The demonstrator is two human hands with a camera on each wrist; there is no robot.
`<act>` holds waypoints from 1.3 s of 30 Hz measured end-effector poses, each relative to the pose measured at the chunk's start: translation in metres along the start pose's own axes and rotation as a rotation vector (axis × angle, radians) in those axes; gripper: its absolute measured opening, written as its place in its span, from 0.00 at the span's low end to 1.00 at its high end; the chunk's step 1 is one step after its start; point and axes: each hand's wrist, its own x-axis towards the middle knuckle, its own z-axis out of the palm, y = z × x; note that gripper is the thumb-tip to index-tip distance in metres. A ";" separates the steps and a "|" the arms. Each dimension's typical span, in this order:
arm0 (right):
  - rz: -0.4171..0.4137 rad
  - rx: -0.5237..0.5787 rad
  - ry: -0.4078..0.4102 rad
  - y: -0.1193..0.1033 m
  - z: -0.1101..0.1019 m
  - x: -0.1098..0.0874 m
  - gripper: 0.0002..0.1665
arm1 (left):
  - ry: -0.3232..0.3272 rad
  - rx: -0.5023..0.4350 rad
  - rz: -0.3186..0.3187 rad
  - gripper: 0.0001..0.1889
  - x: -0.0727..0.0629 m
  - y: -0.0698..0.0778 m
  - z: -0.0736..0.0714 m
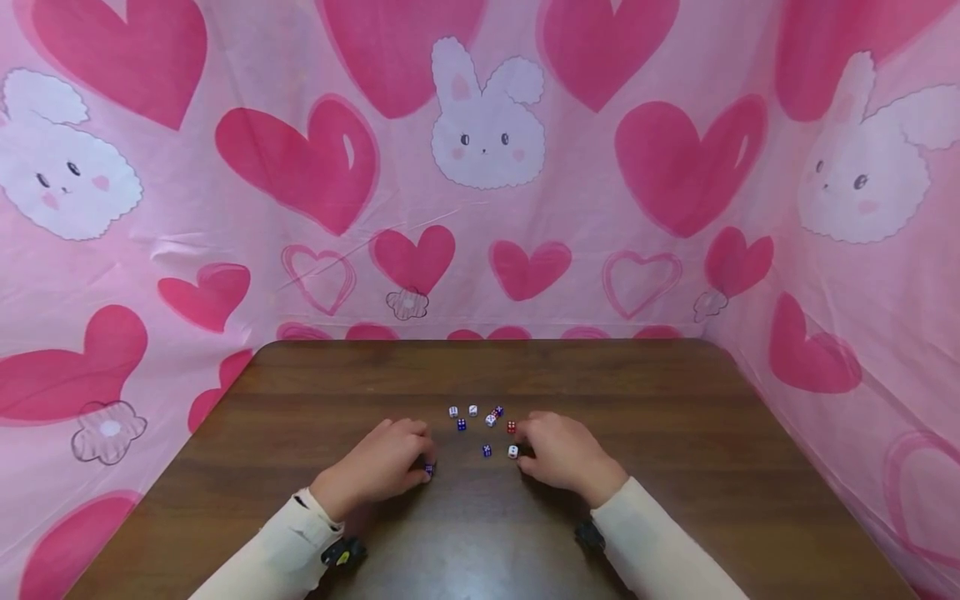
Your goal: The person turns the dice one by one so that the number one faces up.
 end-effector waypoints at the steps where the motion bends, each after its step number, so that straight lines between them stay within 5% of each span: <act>1: -0.009 -0.004 0.006 0.001 0.000 -0.001 0.13 | -0.010 -0.014 -0.005 0.06 -0.001 0.000 -0.001; 10: -0.068 -0.048 0.054 0.005 0.003 -0.005 0.11 | -0.062 -0.109 -0.010 0.06 -0.011 -0.001 -0.004; 23: -0.046 -0.022 0.054 0.006 0.004 -0.008 0.12 | -0.138 -0.269 -0.017 0.08 -0.018 0.003 -0.009; 34: 0.100 0.127 -0.014 0.003 0.005 0.001 0.16 | -0.090 -0.330 0.033 0.08 -0.015 -0.003 -0.002; 39: 0.098 0.146 -0.009 0.001 0.006 0.003 0.14 | -0.089 -0.342 0.025 0.08 -0.015 -0.002 -0.003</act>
